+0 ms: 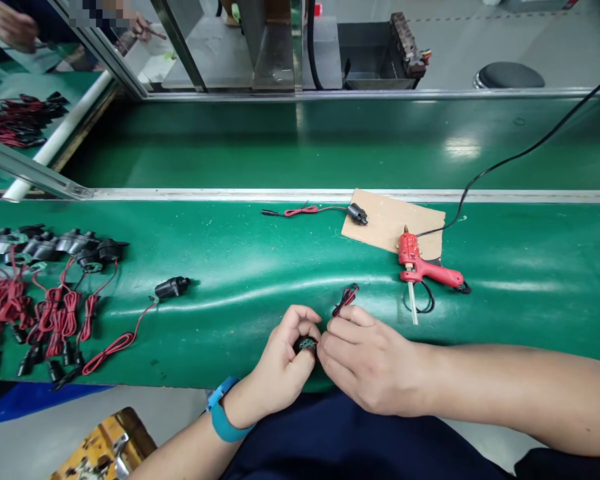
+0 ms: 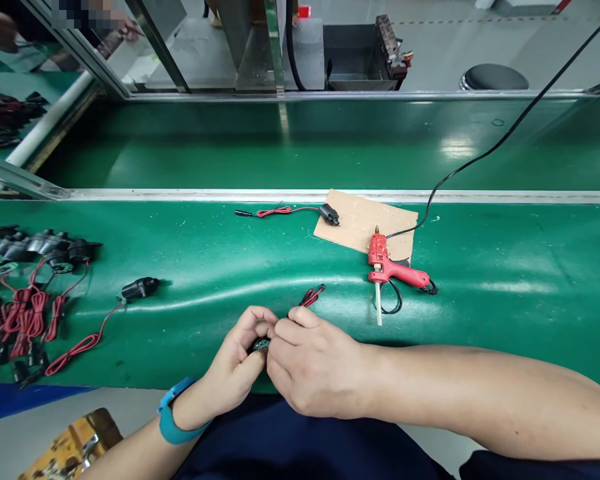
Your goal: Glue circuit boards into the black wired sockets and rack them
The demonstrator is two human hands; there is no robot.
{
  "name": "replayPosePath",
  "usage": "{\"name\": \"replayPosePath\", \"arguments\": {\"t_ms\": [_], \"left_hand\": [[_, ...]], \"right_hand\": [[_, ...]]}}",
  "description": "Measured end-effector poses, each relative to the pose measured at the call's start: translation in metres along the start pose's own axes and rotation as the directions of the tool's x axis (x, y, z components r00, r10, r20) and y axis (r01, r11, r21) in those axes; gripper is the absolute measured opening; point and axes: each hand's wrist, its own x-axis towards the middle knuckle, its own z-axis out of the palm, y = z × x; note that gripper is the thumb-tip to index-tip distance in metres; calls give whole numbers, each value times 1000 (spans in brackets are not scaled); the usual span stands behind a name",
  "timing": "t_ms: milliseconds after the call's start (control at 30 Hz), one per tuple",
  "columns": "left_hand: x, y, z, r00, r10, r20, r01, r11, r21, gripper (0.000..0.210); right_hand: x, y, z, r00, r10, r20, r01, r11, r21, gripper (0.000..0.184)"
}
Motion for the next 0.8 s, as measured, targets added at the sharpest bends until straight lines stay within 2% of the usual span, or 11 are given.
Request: {"name": "replayPosePath", "arguments": {"t_ms": [100,200,267,333,400,500,600,667,800], "left_hand": [[0,2,2,997,16,-73,-21,998,-63,49],[0,5,3,994,58,-90,-67,993,-100,53],[0,5,2,996,67,-62,-74,991,-114,57],[-1,3,1,998,60,-32,-64,990,-124,60],[-4,1,-2,999,38,-26,-41,993,-111,64],[-11,2,-12,997,-25,-67,29,998,53,62],[-23,5,-23,992,-102,-69,115,969,220,36],[-32,6,-29,989,-133,-69,145,965,218,28],[-53,2,-37,975,-170,-145,185,978,99,26]], "right_hand": [[0,1,-2,986,154,60,-159,983,91,18],[-1,3,1,965,248,89,-262,939,225,43],[1,3,8,960,268,87,-281,910,306,35],[3,2,17,959,272,74,-280,893,353,14],[6,1,25,963,265,47,-263,894,363,5],[8,0,31,971,240,-22,-222,926,306,7],[14,-3,31,978,198,-62,-179,955,236,10],[21,-6,32,985,162,-63,-145,966,216,12],[40,-16,40,996,88,-27,-79,968,237,12]]}}
